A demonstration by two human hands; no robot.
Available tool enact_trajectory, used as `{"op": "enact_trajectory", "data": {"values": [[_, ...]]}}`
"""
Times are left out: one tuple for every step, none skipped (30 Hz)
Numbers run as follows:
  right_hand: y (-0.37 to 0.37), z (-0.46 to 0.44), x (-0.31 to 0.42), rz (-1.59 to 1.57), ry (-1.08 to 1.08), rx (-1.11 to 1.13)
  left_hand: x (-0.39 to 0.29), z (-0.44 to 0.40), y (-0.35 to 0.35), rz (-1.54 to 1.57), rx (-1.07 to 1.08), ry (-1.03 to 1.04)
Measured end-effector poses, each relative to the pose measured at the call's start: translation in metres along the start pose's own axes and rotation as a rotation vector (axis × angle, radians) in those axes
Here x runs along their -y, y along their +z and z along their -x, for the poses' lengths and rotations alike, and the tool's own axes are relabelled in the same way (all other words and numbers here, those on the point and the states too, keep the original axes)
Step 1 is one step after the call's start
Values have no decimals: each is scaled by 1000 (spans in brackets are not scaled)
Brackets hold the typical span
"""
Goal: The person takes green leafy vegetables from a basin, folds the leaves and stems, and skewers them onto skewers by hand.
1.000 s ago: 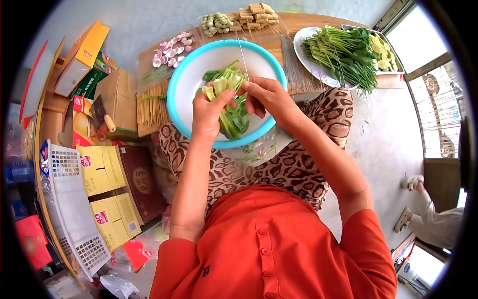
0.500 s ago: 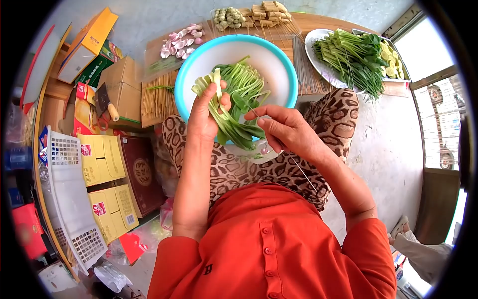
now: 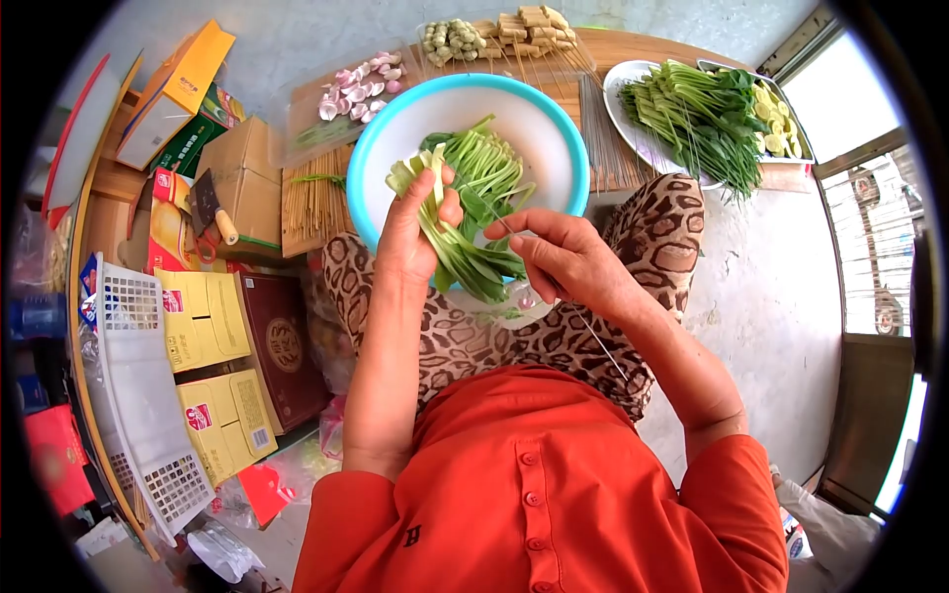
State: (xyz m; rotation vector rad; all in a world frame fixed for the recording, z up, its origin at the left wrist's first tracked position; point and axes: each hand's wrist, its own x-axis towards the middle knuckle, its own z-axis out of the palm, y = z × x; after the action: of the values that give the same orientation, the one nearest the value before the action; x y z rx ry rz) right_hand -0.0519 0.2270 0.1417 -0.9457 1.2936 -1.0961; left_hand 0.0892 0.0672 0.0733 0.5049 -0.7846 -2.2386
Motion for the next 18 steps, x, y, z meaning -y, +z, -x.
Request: {"op": "enact_trajectory", "data": {"values": [[0,0,1,1,2,-5,0,0,1,-5,6,3],[0,0,1,3,0,-4,-1,1,2,-10,12,5],[1,2,3,6,1,-5,-1,3,3,-8,16,6],[1,2,3,6,0,-3,-1,2,3,-13,18,13],[1,2,4,7,-1,-2,-1,2,3,-17,20,19],[1,1,5,6,1,-7,-2,2,3,-18,20,21],[2,1,6,5,4,-13,-3,2,3,-29,29,13],[2,1,6,5,3,-13,-4,3,3,-40,36,4],[3,1,6,-27,0,-11,-5,3,4,-39,37,4],[6,3,8,-57,-3,-12,-6,5,5,-52,44,9],[6,2,9,-56,-4,-11,-7,5,5,-67,49,16],[7,1,8,-56,-1,-11,-8,5,5,-67,49,17],[7,0,8,-58,3,-10,-9,5,5,-77,49,33],[8,0,8,-58,3,-10,-10,6,5,-86,50,49],[9,1,10,-56,-2,-10,-11,6,3,-86,50,50],[10,2,11,-55,-6,-10,-11,5,0,-75,47,49],[12,5,14,-53,-6,-12,-11,7,0,-61,47,46],[12,5,14,-55,-5,-7,-11,6,-1,-62,45,47]]}}
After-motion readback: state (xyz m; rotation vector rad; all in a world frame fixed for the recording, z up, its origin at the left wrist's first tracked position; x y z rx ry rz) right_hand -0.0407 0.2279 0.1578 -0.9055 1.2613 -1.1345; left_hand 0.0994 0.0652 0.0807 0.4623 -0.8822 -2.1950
